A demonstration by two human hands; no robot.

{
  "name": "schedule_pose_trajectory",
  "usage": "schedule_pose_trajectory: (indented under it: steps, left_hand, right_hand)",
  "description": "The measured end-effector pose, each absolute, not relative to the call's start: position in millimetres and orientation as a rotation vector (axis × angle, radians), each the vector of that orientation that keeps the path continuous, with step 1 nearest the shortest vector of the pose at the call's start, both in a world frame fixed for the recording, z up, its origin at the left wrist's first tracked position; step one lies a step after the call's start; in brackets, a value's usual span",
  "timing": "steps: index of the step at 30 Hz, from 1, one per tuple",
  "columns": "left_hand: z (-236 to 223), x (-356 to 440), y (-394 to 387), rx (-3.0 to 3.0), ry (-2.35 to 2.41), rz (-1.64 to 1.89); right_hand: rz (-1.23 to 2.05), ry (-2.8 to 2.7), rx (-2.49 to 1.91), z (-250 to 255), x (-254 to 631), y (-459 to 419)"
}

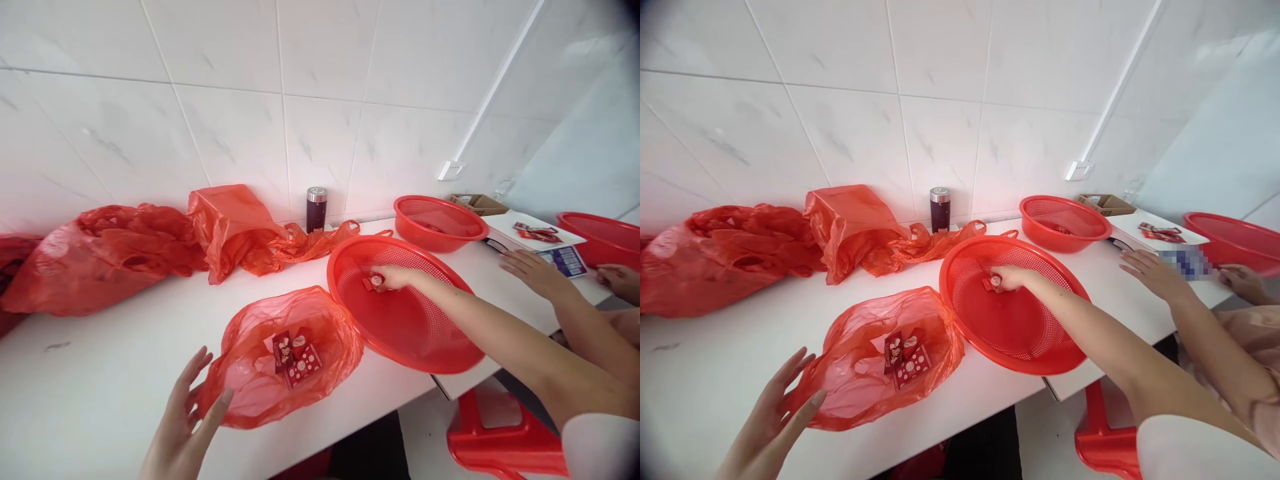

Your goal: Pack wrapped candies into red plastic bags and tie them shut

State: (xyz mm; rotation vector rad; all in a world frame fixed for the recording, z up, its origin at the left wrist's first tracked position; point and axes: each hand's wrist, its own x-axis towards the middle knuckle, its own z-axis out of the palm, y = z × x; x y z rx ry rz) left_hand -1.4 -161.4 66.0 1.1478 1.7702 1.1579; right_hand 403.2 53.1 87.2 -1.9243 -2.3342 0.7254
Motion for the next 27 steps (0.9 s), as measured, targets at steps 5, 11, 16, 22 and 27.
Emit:
schedule_pose_trajectory:
  steps: [5, 11, 16, 22, 27]
  left_hand:
    - [66, -13, -162, 1.132, 1.691, 1.099]
    - [82, -3, -156, 0.93, 1.336, 1.184]
    - [89, -6, -154, 0.778, 1.227, 1.373]
    - [89, -46, -168, 0.702, 1.345, 1.563]
    - [112, -61, -153, 0.687, 1.326, 1.7]
  right_hand:
    - [0.933, -2.361, -1.689, 143, 378, 30]
    - [1.038, -2.651, -1.004, 183, 272, -30]
    - [0.256, -2.77, -1.062, 145, 221, -49]
    - [0.142, -2.965, -0.623, 163, 262, -49]
    - [-0.097, -2.922, -0.792, 201, 285, -31]
